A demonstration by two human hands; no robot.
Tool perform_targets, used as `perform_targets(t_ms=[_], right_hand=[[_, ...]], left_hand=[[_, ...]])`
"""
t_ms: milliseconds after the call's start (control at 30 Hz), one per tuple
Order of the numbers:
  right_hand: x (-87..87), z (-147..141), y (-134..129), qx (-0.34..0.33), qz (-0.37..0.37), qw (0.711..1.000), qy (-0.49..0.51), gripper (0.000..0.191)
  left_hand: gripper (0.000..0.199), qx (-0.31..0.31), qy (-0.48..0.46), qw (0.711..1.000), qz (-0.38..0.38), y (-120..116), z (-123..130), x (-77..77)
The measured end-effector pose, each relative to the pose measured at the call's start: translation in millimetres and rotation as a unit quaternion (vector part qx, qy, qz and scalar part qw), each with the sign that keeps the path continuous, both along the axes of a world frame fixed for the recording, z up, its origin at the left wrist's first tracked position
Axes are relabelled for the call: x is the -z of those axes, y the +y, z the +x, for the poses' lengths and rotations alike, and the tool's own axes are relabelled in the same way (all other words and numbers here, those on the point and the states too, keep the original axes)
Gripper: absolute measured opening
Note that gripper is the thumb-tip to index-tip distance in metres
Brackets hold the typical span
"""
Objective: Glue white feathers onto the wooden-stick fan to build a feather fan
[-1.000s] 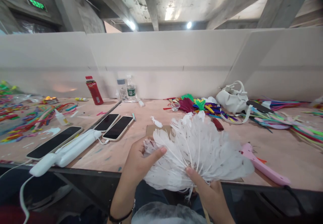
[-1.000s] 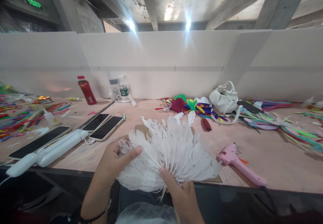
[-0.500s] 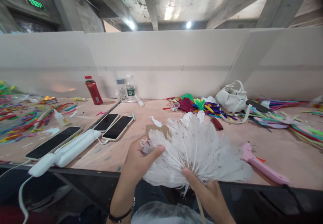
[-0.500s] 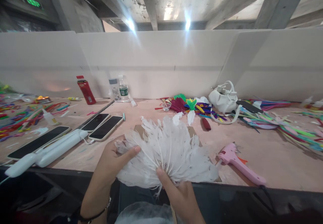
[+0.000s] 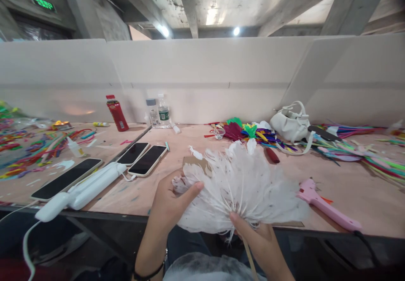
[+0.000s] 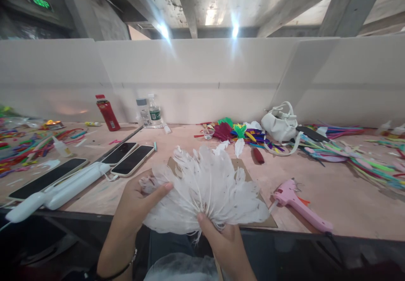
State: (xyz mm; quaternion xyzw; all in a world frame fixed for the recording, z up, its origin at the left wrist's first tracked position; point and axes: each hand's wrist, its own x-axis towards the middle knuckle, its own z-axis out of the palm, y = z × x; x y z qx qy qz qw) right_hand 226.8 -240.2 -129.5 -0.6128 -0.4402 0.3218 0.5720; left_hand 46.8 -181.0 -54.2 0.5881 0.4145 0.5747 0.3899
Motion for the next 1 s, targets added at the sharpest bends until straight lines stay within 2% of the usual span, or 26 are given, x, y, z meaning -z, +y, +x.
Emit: perform_targets(t_ms=[233, 500, 667, 733, 833, 1000], right_hand=[[6.1, 5.7, 1.8, -0.020, 0.012, 1.000, -0.005, 0.040], [11.3, 4.9, 2.7, -0.007, -0.006, 1.000, -0.027, 0.037], [12.0, 8.4, 3.9, -0.007, 0.011, 0.999, -0.045, 0.035], [10.7, 9.1, 4.8, -0.002, 0.020, 0.999, -0.046, 0.039], [8.6, 9.3, 6.0, -0.012, 0.015, 0.999, -0.034, 0.045], [8.6, 9.4, 7.3, -0.049, 0.027, 0.998, 0.011, 0.045]], left_hand=[[0.020, 0.017, 0.030, 0.999, -0.017, 2.3, -0.7, 2.4], [0.021, -0.002, -0.004, 1.000, -0.028, 1.1, 0.9, 5.6], [0.021, -0.031, -0.008, 0.999, -0.004, 5.0, -6.3, 9.6], [0.025, -0.035, 0.001, 0.999, 0.015, 6.2, -9.1, 9.2], [0.030, -0.011, 0.016, 1.000, 0.016, 5.7, -11.8, 7.9], [0.026, 0.007, 0.022, 1.000, 0.018, 8.0, -19.0, 6.0]])
